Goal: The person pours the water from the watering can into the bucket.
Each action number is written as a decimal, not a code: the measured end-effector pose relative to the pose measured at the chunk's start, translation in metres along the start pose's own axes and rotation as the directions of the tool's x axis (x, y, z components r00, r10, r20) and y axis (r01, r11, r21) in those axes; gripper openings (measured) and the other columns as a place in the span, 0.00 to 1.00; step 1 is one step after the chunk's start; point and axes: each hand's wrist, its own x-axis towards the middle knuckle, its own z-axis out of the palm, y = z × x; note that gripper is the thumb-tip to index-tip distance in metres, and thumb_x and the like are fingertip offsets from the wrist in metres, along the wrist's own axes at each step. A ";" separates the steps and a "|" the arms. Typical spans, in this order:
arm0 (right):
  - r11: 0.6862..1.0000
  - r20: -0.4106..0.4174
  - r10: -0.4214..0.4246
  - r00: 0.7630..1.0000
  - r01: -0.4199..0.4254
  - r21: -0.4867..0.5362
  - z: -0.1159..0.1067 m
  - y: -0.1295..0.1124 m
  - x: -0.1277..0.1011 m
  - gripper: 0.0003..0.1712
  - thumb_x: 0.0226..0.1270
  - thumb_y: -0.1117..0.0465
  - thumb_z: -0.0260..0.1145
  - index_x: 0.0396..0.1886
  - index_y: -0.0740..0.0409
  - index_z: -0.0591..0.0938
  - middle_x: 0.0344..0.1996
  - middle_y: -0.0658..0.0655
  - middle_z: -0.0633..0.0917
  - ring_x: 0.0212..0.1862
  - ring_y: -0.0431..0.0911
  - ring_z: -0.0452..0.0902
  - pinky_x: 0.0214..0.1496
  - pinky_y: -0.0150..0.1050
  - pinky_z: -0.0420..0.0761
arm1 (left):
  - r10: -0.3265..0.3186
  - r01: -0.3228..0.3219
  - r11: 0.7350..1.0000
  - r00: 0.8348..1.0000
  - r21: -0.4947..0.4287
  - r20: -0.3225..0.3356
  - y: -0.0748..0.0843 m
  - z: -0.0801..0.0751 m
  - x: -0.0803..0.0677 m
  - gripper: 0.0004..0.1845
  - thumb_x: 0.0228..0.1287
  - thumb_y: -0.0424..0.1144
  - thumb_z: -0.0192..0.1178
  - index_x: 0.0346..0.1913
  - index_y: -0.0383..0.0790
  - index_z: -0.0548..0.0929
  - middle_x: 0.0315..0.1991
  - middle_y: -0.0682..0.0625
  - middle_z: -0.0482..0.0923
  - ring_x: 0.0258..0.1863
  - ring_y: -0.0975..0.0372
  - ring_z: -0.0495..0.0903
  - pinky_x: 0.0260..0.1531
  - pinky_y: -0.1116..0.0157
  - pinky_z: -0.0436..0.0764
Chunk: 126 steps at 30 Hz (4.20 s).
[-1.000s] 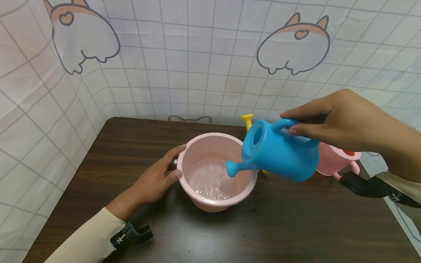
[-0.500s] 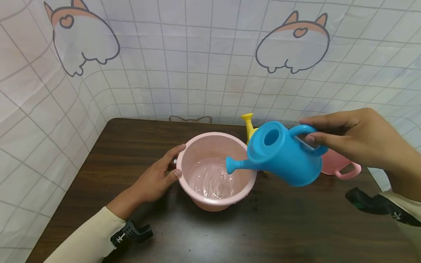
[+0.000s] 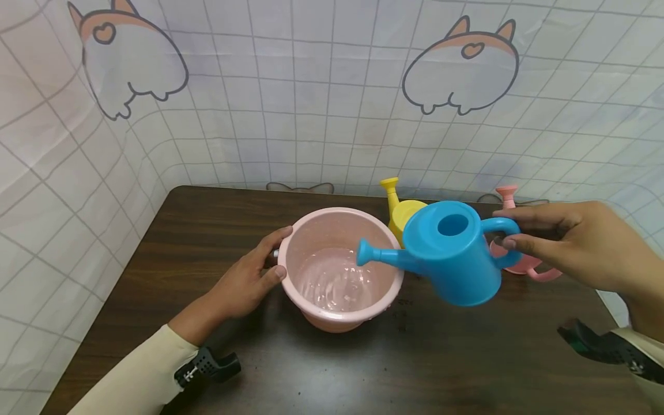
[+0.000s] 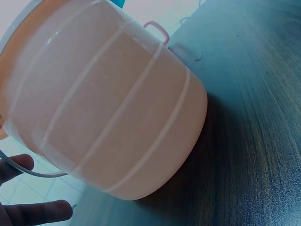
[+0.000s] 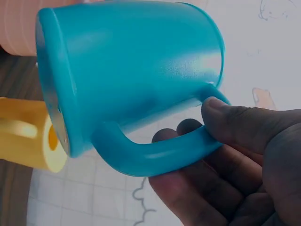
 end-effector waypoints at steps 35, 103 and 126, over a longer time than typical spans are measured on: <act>0.913 -0.501 0.356 0.789 -0.181 0.365 0.074 0.051 -0.049 0.20 0.67 0.70 0.71 0.58 0.70 0.84 0.39 0.30 0.86 0.41 0.25 0.83 0.41 0.22 0.77 | 0.014 -0.014 1.000 1.000 -0.013 -0.006 -0.004 0.002 0.001 0.36 0.78 0.64 0.46 0.82 0.61 0.51 0.70 0.43 0.69 0.58 0.48 0.81 0.52 0.41 0.78; 0.817 -0.521 0.573 0.633 -0.490 0.304 0.149 0.104 -0.025 0.34 0.71 0.47 0.69 0.71 0.56 0.76 0.59 0.58 0.84 0.58 0.54 0.83 0.55 0.37 0.79 | -0.016 0.016 1.000 1.000 -0.023 0.005 -0.002 0.003 0.001 0.35 0.78 0.57 0.49 0.81 0.65 0.50 0.72 0.45 0.67 0.59 0.49 0.80 0.53 0.42 0.78; 0.754 -0.310 0.655 0.689 -0.623 0.209 0.093 0.180 -0.057 0.44 0.77 0.44 0.58 0.80 0.64 0.57 0.73 0.72 0.67 0.69 0.70 0.66 0.57 0.54 0.78 | 0.003 -0.003 1.000 1.000 -0.022 -0.008 -0.005 0.003 0.001 0.35 0.78 0.57 0.50 0.81 0.64 0.51 0.71 0.45 0.68 0.58 0.51 0.81 0.52 0.44 0.79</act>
